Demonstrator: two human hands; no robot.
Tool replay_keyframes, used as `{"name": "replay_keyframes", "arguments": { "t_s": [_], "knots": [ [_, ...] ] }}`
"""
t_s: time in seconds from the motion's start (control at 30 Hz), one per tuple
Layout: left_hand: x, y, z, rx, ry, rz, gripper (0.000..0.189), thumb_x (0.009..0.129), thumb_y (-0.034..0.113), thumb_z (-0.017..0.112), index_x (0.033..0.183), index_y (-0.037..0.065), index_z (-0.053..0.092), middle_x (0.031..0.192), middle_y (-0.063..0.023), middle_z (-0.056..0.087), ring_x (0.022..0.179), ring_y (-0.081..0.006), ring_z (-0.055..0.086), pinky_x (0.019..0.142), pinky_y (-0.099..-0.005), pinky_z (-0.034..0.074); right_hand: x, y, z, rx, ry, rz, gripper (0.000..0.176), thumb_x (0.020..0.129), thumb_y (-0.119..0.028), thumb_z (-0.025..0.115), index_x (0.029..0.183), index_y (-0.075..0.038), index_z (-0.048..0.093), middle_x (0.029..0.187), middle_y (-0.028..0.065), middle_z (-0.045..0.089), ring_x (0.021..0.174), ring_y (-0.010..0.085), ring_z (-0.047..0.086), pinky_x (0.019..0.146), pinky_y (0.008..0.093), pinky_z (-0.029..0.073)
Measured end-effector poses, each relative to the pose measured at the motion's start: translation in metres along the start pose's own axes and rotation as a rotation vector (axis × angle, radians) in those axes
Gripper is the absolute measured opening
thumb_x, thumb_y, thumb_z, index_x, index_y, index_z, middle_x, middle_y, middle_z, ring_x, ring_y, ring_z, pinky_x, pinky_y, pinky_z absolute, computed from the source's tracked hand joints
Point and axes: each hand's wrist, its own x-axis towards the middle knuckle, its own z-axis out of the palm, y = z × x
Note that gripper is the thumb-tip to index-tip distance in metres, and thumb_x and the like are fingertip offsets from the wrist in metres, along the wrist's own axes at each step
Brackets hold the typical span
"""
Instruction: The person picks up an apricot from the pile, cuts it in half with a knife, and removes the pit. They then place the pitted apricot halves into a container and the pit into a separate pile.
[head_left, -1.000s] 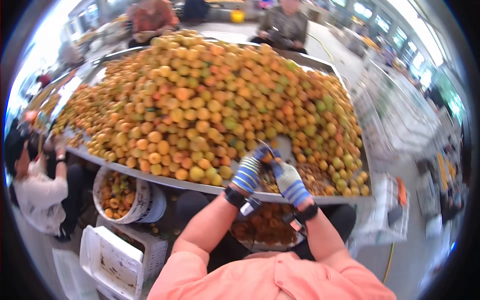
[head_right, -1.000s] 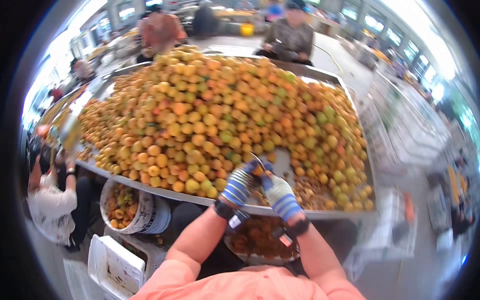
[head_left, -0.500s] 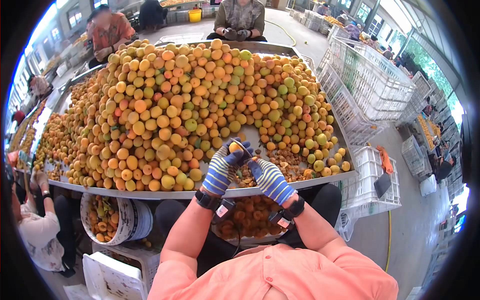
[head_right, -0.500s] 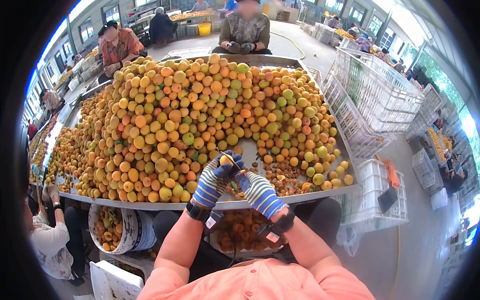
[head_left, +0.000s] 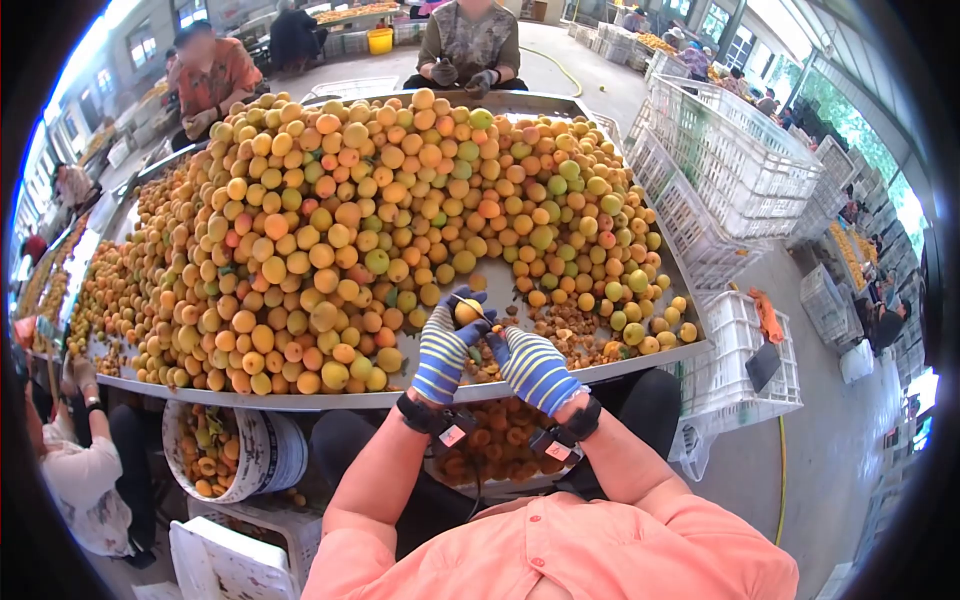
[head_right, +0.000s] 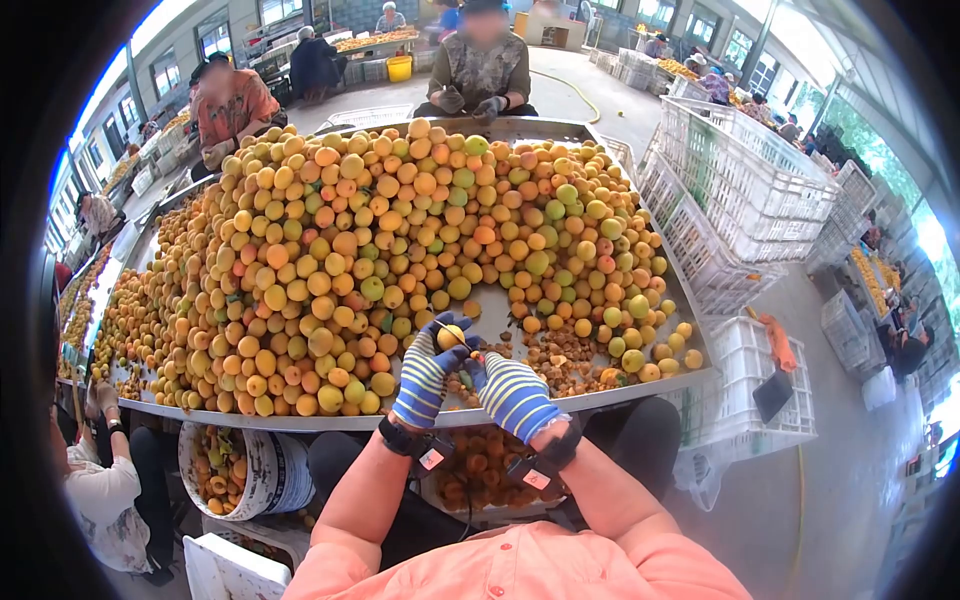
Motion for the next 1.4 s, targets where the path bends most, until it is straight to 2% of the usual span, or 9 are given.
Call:
{"name": "replay_keyframes", "arguments": {
  "t_s": [0.13, 0.47, 0.6, 0.77, 0.87, 1.13, 1.23, 1.33, 1.4],
  "knots": [
    [0.001, 0.007, 0.004, -0.301, 0.067, -0.045, 0.050, 0.088, 0.011, 0.060, 0.129, -0.001, 0.034, 0.121, -0.0230, 0.053, 0.096, -0.0272, 0.062, 0.082, -0.0365, 0.054, 0.003, -0.011, -0.009, -0.005, -0.050, 0.043, 0.037, 0.091, -0.035, 0.048, 0.088, -0.001, 0.059, 0.068, 0.0231, 0.061, 0.068, 0.0402, 0.061, 0.060, 0.0487, 0.048],
    [0.006, 0.003, 0.001, 0.132, 0.204, 0.152, 0.062, 0.082, -0.004, 0.063, 0.133, -0.008, 0.029, 0.110, -0.0213, 0.060, 0.090, -0.0194, 0.063, 0.079, -0.0268, 0.053, 0.004, -0.003, -0.004, 0.055, -0.124, -0.134, 0.037, 0.092, -0.032, 0.048, 0.094, 0.002, 0.061, 0.074, 0.0255, 0.062, 0.073, 0.0382, 0.062, 0.063, 0.0457, 0.049],
    [0.006, 0.005, -0.003, 0.143, 0.134, 0.134, 0.061, 0.084, -0.002, 0.062, 0.134, -0.005, 0.028, 0.116, -0.0235, 0.056, 0.096, -0.0249, 0.062, 0.085, -0.0326, 0.052, 0.001, -0.014, -0.014, 0.078, -0.061, -0.104, 0.037, 0.092, -0.033, 0.048, 0.090, 0.002, 0.061, 0.071, 0.0248, 0.062, 0.071, 0.0388, 0.061, 0.061, 0.0457, 0.048],
    [-0.001, 0.004, -0.011, -0.337, 0.017, -0.161, 0.029, 0.089, 0.010, 0.056, 0.115, -0.002, 0.051, 0.113, -0.0184, 0.057, 0.103, -0.0261, 0.058, 0.093, -0.0367, 0.049, -0.001, -0.020, -0.008, -0.064, -0.042, 0.039, 0.035, 0.092, -0.033, 0.049, 0.086, 0.000, 0.058, 0.064, 0.0220, 0.061, 0.064, 0.0388, 0.061, 0.058, 0.0469, 0.047],
    [-0.004, -0.005, -0.010, -0.615, 0.190, -0.316, 0.023, 0.089, 0.012, 0.057, 0.107, -0.003, 0.054, 0.104, -0.0149, 0.059, 0.096, -0.0251, 0.059, 0.090, -0.0362, 0.049, -0.003, -0.021, -0.001, -0.075, -0.100, 0.094, 0.037, 0.092, -0.035, 0.048, 0.090, 0.000, 0.058, 0.067, 0.0221, 0.062, 0.067, 0.0388, 0.062, 0.060, 0.0467, 0.048],
    [-0.002, -0.025, -0.027, -0.685, 0.051, -0.365, 0.038, 0.090, 0.013, 0.058, 0.122, -0.002, 0.044, 0.116, -0.0203, 0.054, 0.103, -0.0301, 0.058, 0.091, -0.0399, 0.049, -0.008, -0.012, 0.011, 0.004, -0.124, 0.160, 0.046, 0.093, -0.040, 0.046, 0.089, 0.004, 0.059, 0.072, 0.0263, 0.061, 0.074, 0.0420, 0.060, 0.065, 0.0476, 0.048],
    [0.010, -0.026, -0.026, -0.102, 0.196, -0.040, 0.046, 0.088, 0.005, 0.059, 0.128, -0.003, 0.039, 0.116, -0.0220, 0.054, 0.103, -0.0288, 0.058, 0.090, -0.0369, 0.050, -0.007, -0.009, 0.012, 0.098, -0.115, 0.122, 0.048, 0.093, -0.039, 0.046, 0.090, 0.006, 0.060, 0.074, 0.0281, 0.061, 0.076, 0.0432, 0.060, 0.067, 0.0477, 0.047],
    [0.002, -0.008, 0.002, 0.023, 0.348, 0.257, 0.046, 0.085, 0.000, 0.060, 0.126, -0.004, 0.038, 0.112, -0.0219, 0.057, 0.100, -0.0268, 0.059, 0.086, -0.0323, 0.050, -0.005, -0.013, 0.009, 0.192, -0.144, 0.109, 0.049, 0.093, -0.039, 0.044, 0.088, 0.006, 0.061, 0.076, 0.0291, 0.060, 0.079, 0.0434, 0.059, 0.069, 0.0474, 0.047],
    [0.004, -0.007, -0.002, -0.032, 0.333, 0.163, 0.032, 0.087, 0.001, 0.057, 0.117, -0.002, 0.046, 0.112, -0.0194, 0.058, 0.096, -0.0233, 0.059, 0.086, -0.0320, 0.049, -0.003, -0.015, 0.007, 0.231, -0.145, 0.112, 0.050, 0.094, -0.040, 0.041, 0.085, 0.005, 0.061, 0.077, 0.0285, 0.060, 0.080, 0.0426, 0.059, 0.070, 0.0467, 0.047]
  ]
}}
